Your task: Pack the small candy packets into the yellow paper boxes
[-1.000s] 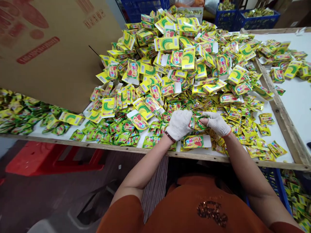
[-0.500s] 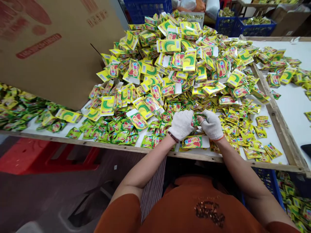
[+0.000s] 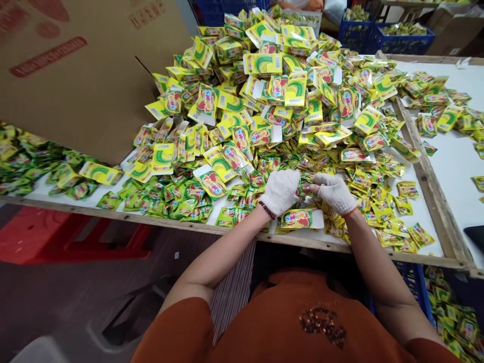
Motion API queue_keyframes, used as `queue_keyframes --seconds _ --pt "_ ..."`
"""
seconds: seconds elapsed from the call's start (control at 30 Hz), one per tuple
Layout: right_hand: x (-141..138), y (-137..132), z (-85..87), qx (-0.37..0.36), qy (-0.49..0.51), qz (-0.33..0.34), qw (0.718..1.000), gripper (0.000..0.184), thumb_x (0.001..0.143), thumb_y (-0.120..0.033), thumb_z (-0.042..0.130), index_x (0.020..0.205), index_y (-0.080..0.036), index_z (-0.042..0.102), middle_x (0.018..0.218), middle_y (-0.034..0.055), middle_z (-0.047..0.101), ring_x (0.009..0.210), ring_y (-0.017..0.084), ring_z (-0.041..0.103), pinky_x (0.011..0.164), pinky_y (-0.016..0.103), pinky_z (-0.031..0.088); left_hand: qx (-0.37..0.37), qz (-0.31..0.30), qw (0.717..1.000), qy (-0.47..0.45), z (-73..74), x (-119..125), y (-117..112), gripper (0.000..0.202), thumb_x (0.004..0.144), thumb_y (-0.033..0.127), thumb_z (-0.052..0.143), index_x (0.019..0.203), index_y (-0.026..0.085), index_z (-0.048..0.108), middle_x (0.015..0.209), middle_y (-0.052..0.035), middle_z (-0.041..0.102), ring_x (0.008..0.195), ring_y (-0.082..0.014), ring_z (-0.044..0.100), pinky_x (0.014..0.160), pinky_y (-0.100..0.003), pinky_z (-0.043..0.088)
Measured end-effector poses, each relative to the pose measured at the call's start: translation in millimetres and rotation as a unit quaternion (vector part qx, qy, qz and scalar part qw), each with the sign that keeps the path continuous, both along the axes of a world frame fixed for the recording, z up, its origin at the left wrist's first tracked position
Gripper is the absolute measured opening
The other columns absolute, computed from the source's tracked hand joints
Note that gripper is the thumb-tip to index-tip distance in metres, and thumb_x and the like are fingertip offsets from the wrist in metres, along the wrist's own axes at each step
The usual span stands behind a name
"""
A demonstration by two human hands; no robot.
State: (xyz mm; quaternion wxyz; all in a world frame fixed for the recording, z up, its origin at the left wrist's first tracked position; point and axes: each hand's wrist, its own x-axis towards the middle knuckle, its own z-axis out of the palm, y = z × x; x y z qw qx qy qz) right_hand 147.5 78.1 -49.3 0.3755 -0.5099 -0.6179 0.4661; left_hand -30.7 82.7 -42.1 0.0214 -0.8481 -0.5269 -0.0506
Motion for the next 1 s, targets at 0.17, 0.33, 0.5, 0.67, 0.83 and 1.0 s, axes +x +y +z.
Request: queue_keyframes --seconds 0.17,0.33,0.5,0.67,0.83,1.0 --pt "-17 -2 5.1 0.068 -0.108 -0.045 0.991 0.015 0.071 -0.029 0.056 0.059 -0.02 0.059 0.058 -0.0004 0.056 0.063 0.016 0.052 0.059 0.026 0.043 -0.003 -0.024 1.0 0.002 3.4 5 -3 0.048 0.084 0.048 0.064 0.116 0.014 0.054 0.11 -0.0155 0.061 0.101 -0.0317 0.057 0.082 -0.043 0.037" --pt "-19 -15 24.4 -0.069 -0.058 0.03 0.995 0.013 0.075 -0.03 0.053 0.07 -0.02 0.06 0.046 -0.0045 0.05 0.04 0.011 0.046 0.042 0.023 0.035 -0.028 -0.019 0.999 0.009 4.3 6 -5 0.049 0.081 0.045 0.067 0.117 0.015 0.053 0.114 -0.016 0.061 0.104 -0.0319 0.056 0.083 -0.043 0.037" --pt "-12 -25 35.4 -0.185 0.047 0.179 0.965 0.024 0.077 -0.043 0.062 0.083 -0.02 0.056 0.042 -0.0072 0.05 0.032 0.009 0.041 0.034 0.019 0.025 -0.031 -0.035 0.999 -0.017 8.3 -2 -10 0.042 0.085 0.041 0.061 0.118 0.016 0.055 0.11 -0.0146 0.062 0.102 -0.0314 0.058 0.083 -0.042 0.039" --pt "-5 -27 36.5 -0.222 0.057 0.237 0.944 0.04 0.081 -0.056 0.062 0.09 -0.017 0.062 0.062 0.001 0.066 0.038 0.01 0.049 0.036 0.021 0.031 -0.06 -0.057 0.995 -0.047 11.7 -24 -34 0.052 0.077 0.048 0.071 0.116 0.016 0.059 0.106 -0.0124 0.065 0.1 -0.03 0.06 0.084 -0.04 0.043" --pt "4 1 17.8 -0.016 -0.137 0.032 0.99 0.029 0.087 -0.044 0.056 0.081 -0.018 0.068 0.071 0.003 0.065 0.057 0.015 0.056 0.052 0.026 0.041 -0.073 -0.109 0.985 -0.109 -5.1 -48 -54 0.077 0.071 0.069 0.071 0.125 0.017 0.058 0.122 -0.0141 0.062 0.113 -0.0306 0.058 0.094 -0.04 0.044" --pt "6 29 -7.7 0.042 -0.442 -0.11 0.889 0.026 0.088 -0.04 0.059 0.096 -0.02 0.074 0.098 0.012 0.063 0.085 0.026 0.062 0.069 0.034 0.045 -0.041 -0.024 0.99 -0.134 -9.7 -51 -19 0.029 0.099 0.03 0.04 0.109 0.019 0.065 0.115 -0.0108 0.064 0.107 -0.0213 0.06 0.093 -0.033 0.046"
